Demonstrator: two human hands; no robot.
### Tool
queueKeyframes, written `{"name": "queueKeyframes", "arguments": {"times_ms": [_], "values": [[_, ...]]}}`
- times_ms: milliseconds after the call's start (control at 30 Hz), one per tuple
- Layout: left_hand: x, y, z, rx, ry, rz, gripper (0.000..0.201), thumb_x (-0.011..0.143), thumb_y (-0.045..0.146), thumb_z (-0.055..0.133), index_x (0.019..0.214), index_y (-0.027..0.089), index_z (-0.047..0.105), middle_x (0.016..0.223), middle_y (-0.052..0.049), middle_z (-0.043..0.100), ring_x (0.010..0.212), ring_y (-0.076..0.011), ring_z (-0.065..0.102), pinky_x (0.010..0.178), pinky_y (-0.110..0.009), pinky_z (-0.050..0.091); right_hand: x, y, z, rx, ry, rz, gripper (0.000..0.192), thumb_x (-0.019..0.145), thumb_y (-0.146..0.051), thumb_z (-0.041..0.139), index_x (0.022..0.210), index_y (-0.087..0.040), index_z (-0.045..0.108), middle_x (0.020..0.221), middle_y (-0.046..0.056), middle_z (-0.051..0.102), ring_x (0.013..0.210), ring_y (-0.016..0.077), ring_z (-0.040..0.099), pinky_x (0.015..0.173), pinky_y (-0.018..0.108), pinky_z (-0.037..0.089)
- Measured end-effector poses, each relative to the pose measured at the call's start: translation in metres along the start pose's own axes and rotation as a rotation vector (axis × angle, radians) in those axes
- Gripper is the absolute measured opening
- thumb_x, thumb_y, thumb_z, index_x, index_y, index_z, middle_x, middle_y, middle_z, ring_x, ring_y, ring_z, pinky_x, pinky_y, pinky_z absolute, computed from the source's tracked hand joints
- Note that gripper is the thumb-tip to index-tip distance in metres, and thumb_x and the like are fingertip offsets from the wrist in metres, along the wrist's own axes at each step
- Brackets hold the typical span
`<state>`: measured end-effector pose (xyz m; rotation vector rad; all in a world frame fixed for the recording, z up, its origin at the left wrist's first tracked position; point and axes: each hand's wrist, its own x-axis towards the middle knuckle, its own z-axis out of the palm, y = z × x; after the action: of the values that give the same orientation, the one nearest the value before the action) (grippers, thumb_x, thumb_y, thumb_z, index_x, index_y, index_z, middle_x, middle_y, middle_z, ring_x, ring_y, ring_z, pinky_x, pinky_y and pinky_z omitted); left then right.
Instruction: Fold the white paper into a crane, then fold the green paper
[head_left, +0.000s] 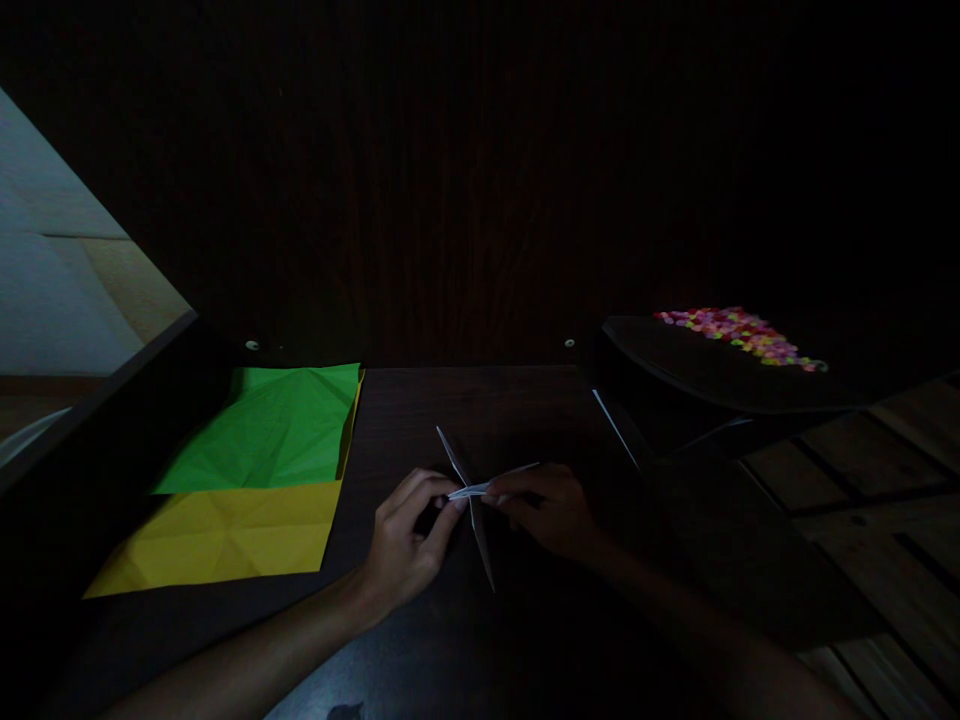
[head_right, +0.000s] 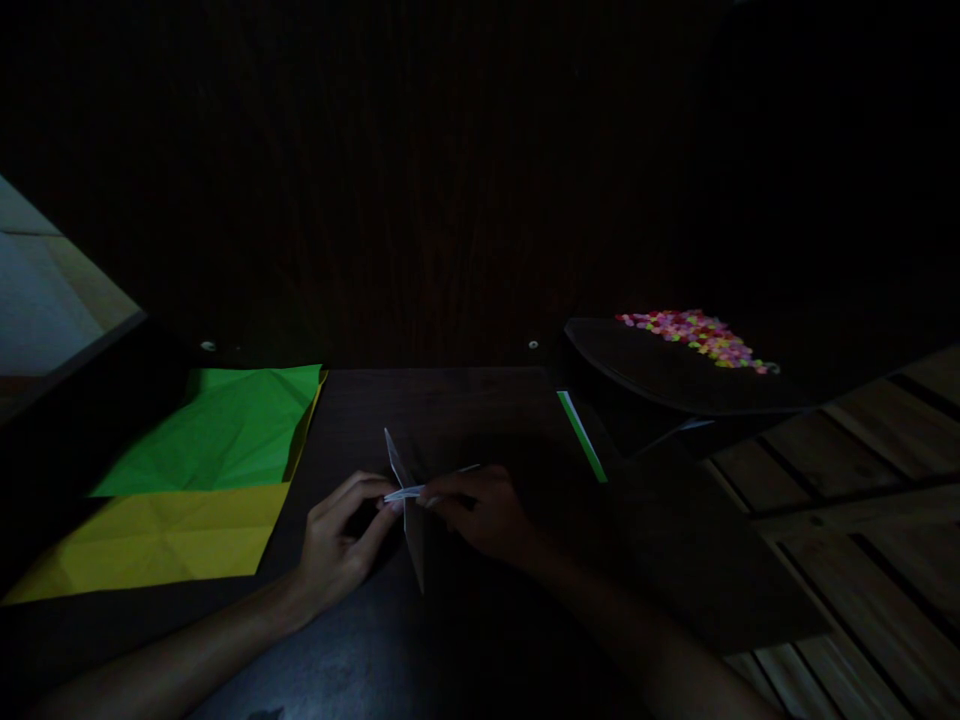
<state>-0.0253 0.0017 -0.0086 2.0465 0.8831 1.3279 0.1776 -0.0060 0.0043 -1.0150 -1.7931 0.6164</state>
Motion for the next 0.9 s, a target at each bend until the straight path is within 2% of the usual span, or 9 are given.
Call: {"name": "queueKeyframes", "arguments": {"times_ms": [133, 300, 433, 600, 767, 900], "values": [[0.0007, 0.0007, -0.0006, 0.003, -0.017, -0.005, 0.007, 0.088, 0.012, 0.062, 0.093, 0.017, 0.065, 0.082, -0.004, 0.065, 0.072, -0.0151, 0.061, 0.065, -0.026, 0.05, 0.0002, -0.0025, -0.0003, -0.034, 0.004, -0.01, 0.015, 0.088, -0.028, 0.065, 0.08, -0.024, 0.077, 0.065, 0.0, 0.075, 0.052, 0.0133, 0.068, 0.058, 0.023, 0.056], [0.0006, 0.0002, 0.0004, 0.006, -0.009, 0.003, 0.007, 0.088, 0.012, 0.062, 0.093, 0.017, 0.065, 0.082, -0.004, 0.065, 0.073, -0.0152, 0.061, 0.065, -0.026, 0.05, -0.002, -0.0013, 0.0037, -0.038, 0.068, -0.03, 0.008, 0.084, -0.025, 0.07, 0.083, -0.024, 0.078, 0.072, 0.001, 0.077, 0.058, 0.0145, 0.071, 0.057, 0.022, 0.056], [-0.0004, -0.0003, 0.0009, 0.009, -0.005, 0.028, 0.007, 0.088, 0.012, 0.062, 0.093, 0.017, 0.065, 0.082, -0.004, 0.065, 0.074, -0.0159, 0.061, 0.066, -0.027, 0.051, -0.0021, -0.0008, 0.0027, -0.025, 0.035, -0.038, 0.011, 0.086, -0.024, 0.068, 0.085, -0.025, 0.079, 0.074, 0.001, 0.077, 0.06, 0.0154, 0.072, 0.06, 0.023, 0.058], [-0.0007, -0.0002, 0.0005, -0.006, -0.011, 0.039, 0.009, 0.088, 0.011, 0.062, 0.093, 0.017, 0.064, 0.081, -0.004, 0.064, 0.072, -0.0157, 0.06, 0.065, -0.027, 0.05, -0.0031, -0.0024, 0.0024, 0.003, -0.039, 0.042, 0.016, 0.089, -0.025, 0.064, 0.088, -0.025, 0.079, 0.065, -0.001, 0.075, 0.05, 0.0135, 0.067, 0.052, 0.023, 0.054], [-0.0001, -0.0002, 0.0009, 0.003, 0.01, 0.039, 0.008, 0.088, 0.012, 0.062, 0.093, 0.017, 0.065, 0.081, -0.005, 0.065, 0.073, -0.0163, 0.061, 0.064, -0.027, 0.051, -0.0048, -0.0006, 0.0069, 0.093, 0.003, 0.115, 0.014, 0.086, -0.03, 0.067, 0.09, -0.025, 0.08, 0.059, -0.001, 0.073, 0.036, 0.0115, 0.056, 0.038, 0.022, 0.045], [0.0, 0.0004, 0.0006, 0.008, 0.011, 0.064, 0.01, 0.087, 0.01, 0.062, 0.094, 0.017, 0.065, 0.082, -0.005, 0.065, 0.075, -0.0167, 0.062, 0.066, -0.028, 0.051, -0.0024, -0.0018, 0.0046, 0.12, -0.083, 0.167, 0.017, 0.088, -0.033, 0.066, 0.093, -0.024, 0.08, 0.054, -0.002, 0.069, 0.034, 0.0094, 0.051, 0.036, 0.02, 0.04]]}}
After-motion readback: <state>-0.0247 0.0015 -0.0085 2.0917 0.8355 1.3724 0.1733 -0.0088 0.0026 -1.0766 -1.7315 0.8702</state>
